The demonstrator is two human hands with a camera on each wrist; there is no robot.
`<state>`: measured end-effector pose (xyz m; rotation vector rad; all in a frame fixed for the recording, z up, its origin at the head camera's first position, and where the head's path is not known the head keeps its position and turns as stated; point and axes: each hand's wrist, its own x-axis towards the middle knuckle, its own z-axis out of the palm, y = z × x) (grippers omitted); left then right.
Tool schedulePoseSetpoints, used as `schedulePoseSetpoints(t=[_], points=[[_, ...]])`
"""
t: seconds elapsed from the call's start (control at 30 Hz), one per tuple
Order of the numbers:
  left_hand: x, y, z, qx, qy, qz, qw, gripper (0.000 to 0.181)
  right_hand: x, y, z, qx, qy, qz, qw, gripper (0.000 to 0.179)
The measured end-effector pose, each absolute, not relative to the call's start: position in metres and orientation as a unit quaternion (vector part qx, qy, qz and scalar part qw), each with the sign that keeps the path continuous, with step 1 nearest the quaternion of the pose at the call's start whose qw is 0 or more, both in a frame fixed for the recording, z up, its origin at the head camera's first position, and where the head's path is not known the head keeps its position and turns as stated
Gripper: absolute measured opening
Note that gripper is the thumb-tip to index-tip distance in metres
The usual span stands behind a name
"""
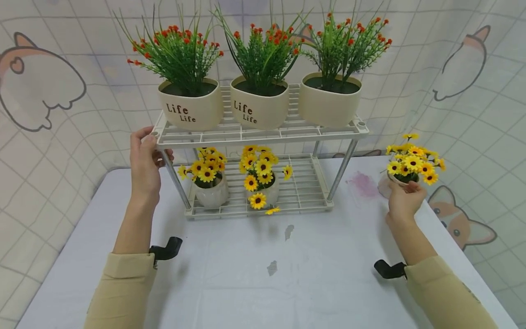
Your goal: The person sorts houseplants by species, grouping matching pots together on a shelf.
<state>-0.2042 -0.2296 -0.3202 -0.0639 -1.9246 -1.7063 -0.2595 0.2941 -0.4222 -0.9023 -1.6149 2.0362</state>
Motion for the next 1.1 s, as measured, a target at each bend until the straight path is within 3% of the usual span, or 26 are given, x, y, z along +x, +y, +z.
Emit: schedulePoseSetpoints(t=[0.27,0.57,1.1], points=[[-0.205,-0.23,-0.32,-0.037,-0.709,-0.645,0.283,0.036,-0.265,0.304,-0.425,-0.325,-0.593,0.703,0.22,0.068],[-0.205,-0.23,-0.319,-0.031,-0.713,-0.642,0.279,0.036,-0.271,0.313,-0.43,-0.314,-0.636,0.679,0.187,0.094],[-0.207,-0.231,-0.322,-0.04,-0.707,-0.647,0.282,0.035,-0.284,0.321,-0.44,-0.33,-0.638,0.676,0.164,0.1]])
